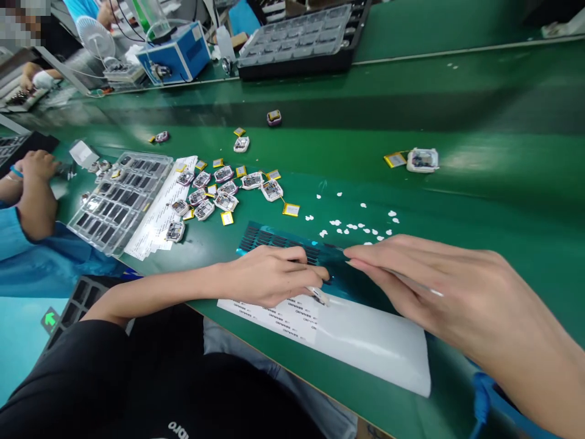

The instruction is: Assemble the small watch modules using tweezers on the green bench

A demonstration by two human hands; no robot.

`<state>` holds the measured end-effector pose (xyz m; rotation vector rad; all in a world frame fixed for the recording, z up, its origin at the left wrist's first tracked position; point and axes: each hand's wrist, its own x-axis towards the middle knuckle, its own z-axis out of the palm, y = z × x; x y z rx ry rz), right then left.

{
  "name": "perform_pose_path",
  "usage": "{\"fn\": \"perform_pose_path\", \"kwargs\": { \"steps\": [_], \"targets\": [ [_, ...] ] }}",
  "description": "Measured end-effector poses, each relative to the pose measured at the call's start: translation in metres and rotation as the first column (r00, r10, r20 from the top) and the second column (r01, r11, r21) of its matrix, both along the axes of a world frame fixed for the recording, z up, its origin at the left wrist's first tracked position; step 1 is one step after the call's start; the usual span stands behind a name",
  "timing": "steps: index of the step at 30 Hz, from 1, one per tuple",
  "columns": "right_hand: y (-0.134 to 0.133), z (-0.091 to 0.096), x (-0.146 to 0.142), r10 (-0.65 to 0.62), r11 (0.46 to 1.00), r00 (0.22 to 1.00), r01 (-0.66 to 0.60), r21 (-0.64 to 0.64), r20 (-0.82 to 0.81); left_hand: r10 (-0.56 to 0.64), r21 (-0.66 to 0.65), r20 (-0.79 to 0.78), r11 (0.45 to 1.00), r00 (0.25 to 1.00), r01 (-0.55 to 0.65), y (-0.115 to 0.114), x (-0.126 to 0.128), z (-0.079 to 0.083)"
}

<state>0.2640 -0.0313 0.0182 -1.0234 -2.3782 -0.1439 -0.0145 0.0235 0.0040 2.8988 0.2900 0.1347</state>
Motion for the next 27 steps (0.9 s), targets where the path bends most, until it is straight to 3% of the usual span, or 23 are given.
{"fn": "perform_pose_path", "kwargs": {
  "steps": [3,5,6,7,8,10,12,13,14,16,19,21,27],
  "targets": [
    [-0.004,0.000,0.001,-0.054,0.998,0.995,0.052,-0.027,-0.088,-0.071,-0.085,0.137,0.993,0.988,0.083,0.001,-0.006,0.010],
    [-0.008,0.002,-0.002,-0.063,0.998,0.993,0.063,-0.009,-0.095,0.085,-0.331,0.318,0.943,0.944,0.027,0.003,-0.010,0.018],
    [-0.009,0.003,-0.004,-0.067,0.998,0.994,0.067,0.000,-0.081,0.250,-0.499,0.383,0.866,0.889,-0.028,0.005,-0.012,0.022],
    [-0.010,0.004,-0.006,-0.080,0.997,0.994,0.081,0.010,-0.069,0.430,-0.664,0.395,0.744,0.812,-0.071,0.007,-0.013,0.025],
    [-0.011,0.004,-0.007,-0.093,0.995,0.994,0.095,0.023,-0.061,0.587,-0.805,0.348,0.587,0.731,-0.088,0.011,-0.014,0.027],
    [-0.012,0.003,-0.009,-0.122,0.990,0.991,0.125,0.058,-0.060,0.760,-0.970,0.156,0.238,0.631,-0.048,0.019,-0.014,0.028],
    [-0.013,0.000,-0.009,-0.154,0.982,0.987,0.159,0.104,-0.053,0.757,-0.998,-0.021,-0.053,0.653,0.030,0.025,-0.012,0.027],
    [-0.013,-0.002,-0.009,-0.162,0.976,0.986,0.167,0.138,-0.047,0.725,-0.986,-0.074,-0.158,0.685,0.061,0.027,-0.011,0.025],
    [-0.015,-0.003,-0.009,-0.158,0.973,0.987,0.162,0.164,-0.037,0.694,-0.970,-0.101,-0.229,0.713,0.086,0.027,-0.009,0.023],
    [-0.020,-0.003,-0.010,-0.131,0.978,0.991,0.132,0.163,-0.019,0.684,-0.959,-0.107,-0.263,0.721,0.107,0.025,-0.006,0.019],
    [-0.031,0.002,-0.018,-0.076,0.996,0.997,0.077,0.040,-0.011,0.787,-0.982,-0.100,-0.177,0.609,0.068,0.018,-0.002,0.013],
    [-0.036,0.004,-0.024,-0.084,0.996,0.996,0.084,0.007,-0.004,0.830,-0.987,-0.104,-0.152,0.547,0.043,0.015,0.000,0.010],
    [-0.033,-0.008,-0.034,-0.026,0.985,0.998,0.015,0.175,0.063,0.847,-0.966,-0.147,-0.233,0.511,0.108,0.015,0.001,0.010]
  ]
}}
